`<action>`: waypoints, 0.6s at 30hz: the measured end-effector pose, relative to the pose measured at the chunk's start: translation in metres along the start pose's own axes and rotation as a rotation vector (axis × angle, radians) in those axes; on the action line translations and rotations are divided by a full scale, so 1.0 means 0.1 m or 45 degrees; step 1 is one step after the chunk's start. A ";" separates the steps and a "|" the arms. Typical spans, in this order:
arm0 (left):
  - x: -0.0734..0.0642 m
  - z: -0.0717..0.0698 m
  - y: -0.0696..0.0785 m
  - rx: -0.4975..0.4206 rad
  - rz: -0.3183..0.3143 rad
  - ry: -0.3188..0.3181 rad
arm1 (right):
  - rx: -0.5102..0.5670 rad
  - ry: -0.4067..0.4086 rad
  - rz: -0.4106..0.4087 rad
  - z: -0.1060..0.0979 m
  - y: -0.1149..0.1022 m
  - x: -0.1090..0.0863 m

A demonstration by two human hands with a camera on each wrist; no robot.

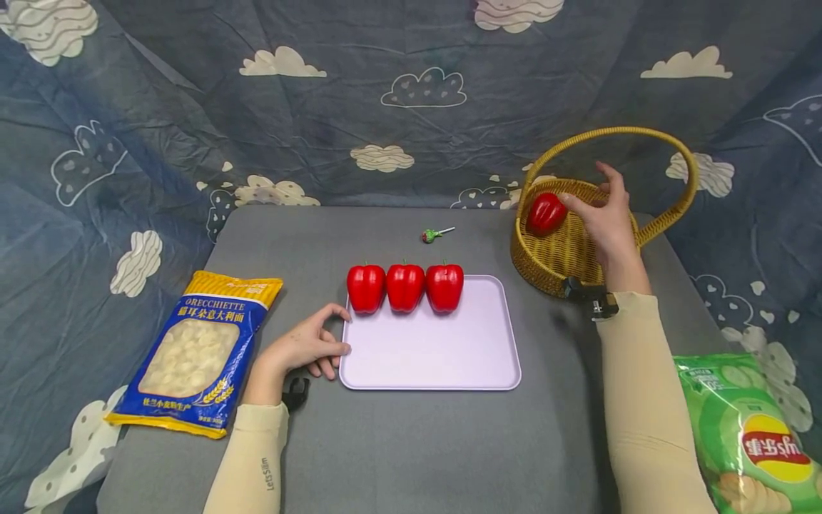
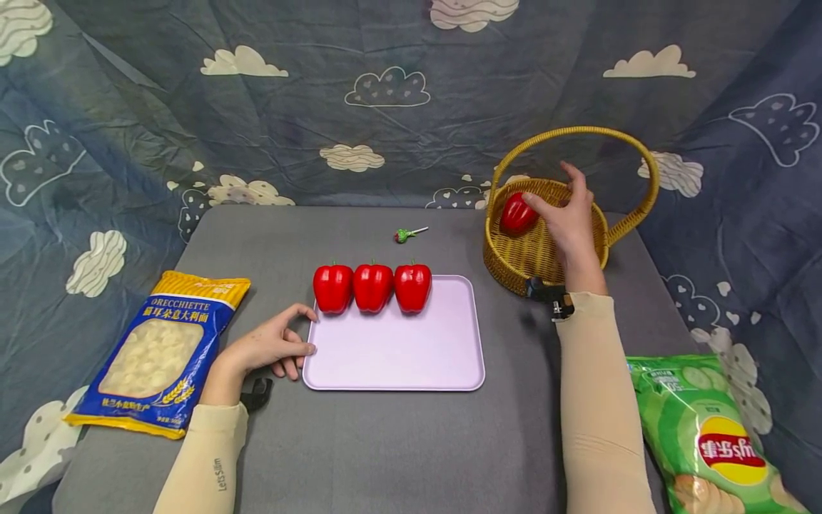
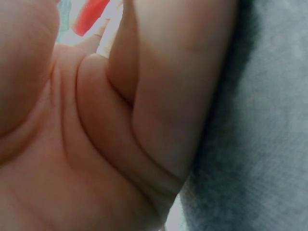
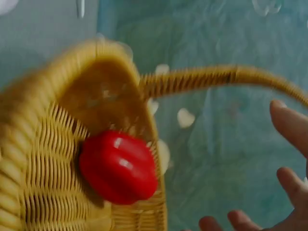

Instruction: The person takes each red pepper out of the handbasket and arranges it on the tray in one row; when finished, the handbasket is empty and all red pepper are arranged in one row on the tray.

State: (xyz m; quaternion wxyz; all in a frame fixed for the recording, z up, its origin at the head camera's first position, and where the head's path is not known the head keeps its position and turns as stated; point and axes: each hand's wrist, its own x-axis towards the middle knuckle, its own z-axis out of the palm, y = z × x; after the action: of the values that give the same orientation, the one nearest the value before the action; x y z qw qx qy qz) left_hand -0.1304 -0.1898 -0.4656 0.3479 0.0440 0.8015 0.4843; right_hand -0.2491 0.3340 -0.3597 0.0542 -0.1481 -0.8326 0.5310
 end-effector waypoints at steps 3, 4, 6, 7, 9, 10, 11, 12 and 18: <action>0.01 0.00 -0.01 -0.005 -0.015 0.004 | 0.013 -0.008 0.032 -0.04 0.06 0.20; 0.01 0.01 -0.01 -0.009 -0.020 0.006 | 0.022 -0.008 0.035 -0.04 0.08 0.26; 0.01 0.01 -0.02 -0.013 -0.024 0.010 | 0.039 -0.013 0.038 -0.04 0.14 0.37; 0.01 0.02 -0.02 -0.011 -0.023 0.010 | 0.045 -0.017 0.038 -0.03 0.17 0.42; 0.02 0.02 -0.01 -0.013 -0.020 0.012 | 0.047 -0.034 0.036 -0.01 0.23 0.52; 0.02 0.02 -0.01 -0.013 -0.019 0.013 | 0.050 -0.051 0.035 -0.01 0.27 0.56; 0.02 0.02 -0.01 -0.012 -0.017 0.014 | 0.050 -0.069 0.041 -0.01 0.30 0.60; 0.02 0.02 -0.01 -0.012 -0.015 0.015 | 0.043 -0.085 0.045 -0.01 0.33 0.64; 0.03 0.01 -0.01 -0.008 -0.019 0.018 | -0.050 -0.210 0.091 -0.01 0.50 0.82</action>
State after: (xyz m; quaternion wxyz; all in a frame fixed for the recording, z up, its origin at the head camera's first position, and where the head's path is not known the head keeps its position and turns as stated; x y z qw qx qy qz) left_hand -0.1317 -0.1890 -0.4682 0.3459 0.0335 0.8029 0.4844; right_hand -0.3172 0.3795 -0.4100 -0.0363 -0.1346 -0.8387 0.5264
